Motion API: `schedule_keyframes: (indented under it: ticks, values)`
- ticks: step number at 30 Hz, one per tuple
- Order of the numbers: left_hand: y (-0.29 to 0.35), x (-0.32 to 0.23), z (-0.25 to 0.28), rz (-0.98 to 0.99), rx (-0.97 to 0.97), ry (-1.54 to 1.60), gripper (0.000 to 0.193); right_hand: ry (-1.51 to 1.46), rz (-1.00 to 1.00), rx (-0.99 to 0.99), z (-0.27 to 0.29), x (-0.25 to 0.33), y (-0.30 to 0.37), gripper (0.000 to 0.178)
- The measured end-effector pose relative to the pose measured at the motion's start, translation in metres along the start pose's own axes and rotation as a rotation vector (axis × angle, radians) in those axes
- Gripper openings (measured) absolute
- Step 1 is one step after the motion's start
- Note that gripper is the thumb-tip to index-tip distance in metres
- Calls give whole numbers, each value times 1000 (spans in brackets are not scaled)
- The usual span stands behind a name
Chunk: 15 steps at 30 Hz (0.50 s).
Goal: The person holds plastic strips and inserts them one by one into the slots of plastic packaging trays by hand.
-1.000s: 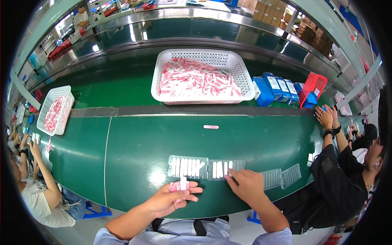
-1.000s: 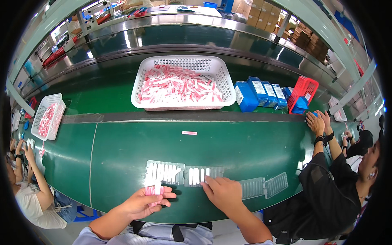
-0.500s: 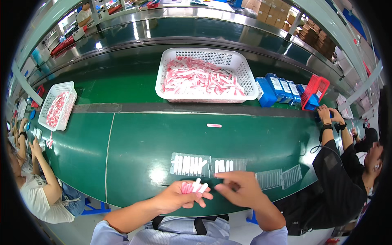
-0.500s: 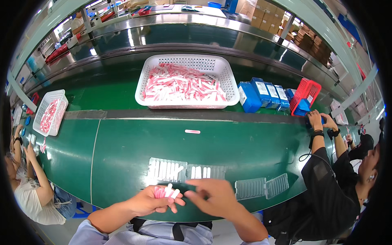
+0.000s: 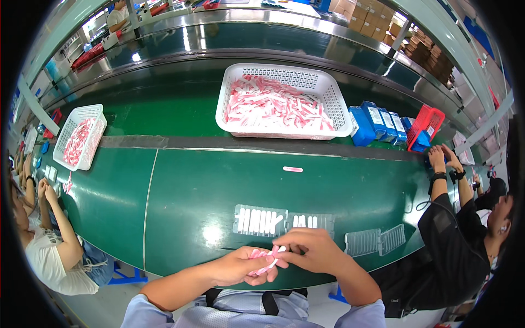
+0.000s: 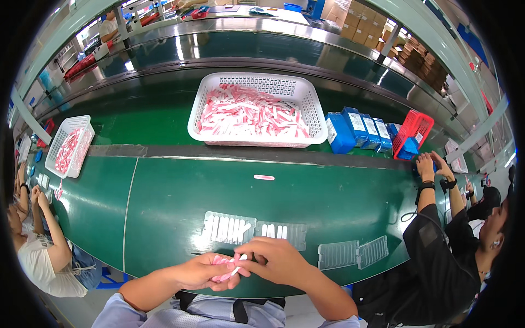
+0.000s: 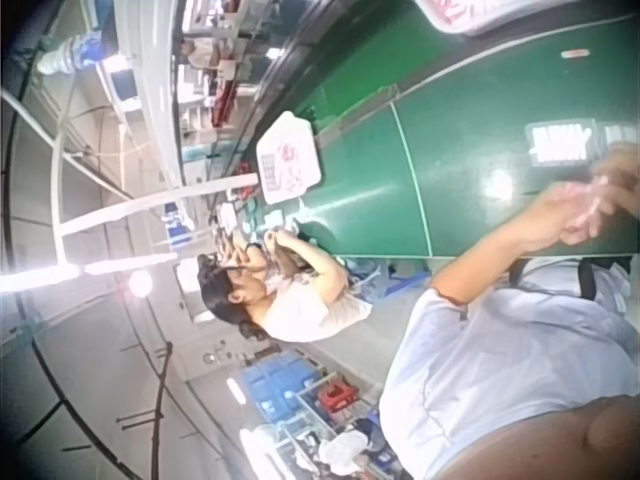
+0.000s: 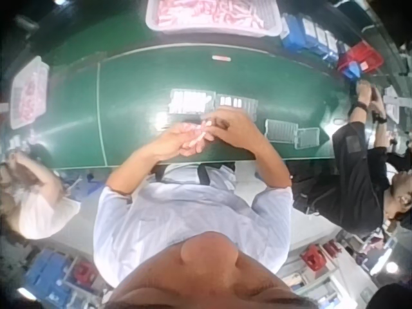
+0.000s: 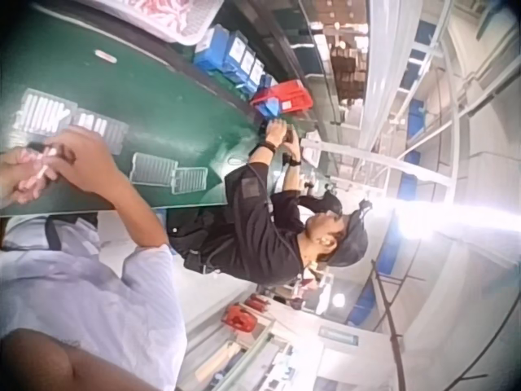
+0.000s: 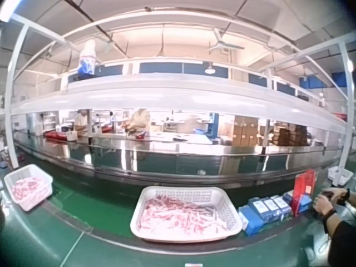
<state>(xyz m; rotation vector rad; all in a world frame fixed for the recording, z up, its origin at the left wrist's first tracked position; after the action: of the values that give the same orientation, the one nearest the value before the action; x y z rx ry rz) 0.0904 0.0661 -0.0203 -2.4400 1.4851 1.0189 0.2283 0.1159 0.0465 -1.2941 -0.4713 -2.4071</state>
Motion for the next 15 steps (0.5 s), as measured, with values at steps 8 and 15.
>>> schedule_keyframes:
  ticks: [8,15]
  values:
    - [2,-11,-1,11,6,16,37,-165,100,50,8,-3,1,15]
    - [-1,-20,7,-108,-162,-241,19,-371,-59,35,9,-12,5,16]
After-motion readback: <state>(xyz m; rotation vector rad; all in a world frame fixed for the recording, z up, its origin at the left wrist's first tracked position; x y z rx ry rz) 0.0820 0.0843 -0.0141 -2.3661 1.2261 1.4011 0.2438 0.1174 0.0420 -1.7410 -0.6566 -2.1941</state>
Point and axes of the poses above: each hand's wrist, its own y-axis away from the middle knuckle, its own z-axis out of the back of the hand, x = y × z, the point moved 7 cm from there along -y, towards the middle knuckle, and after that the axes turned 10 degrees about -z, right-handed, at the moved point
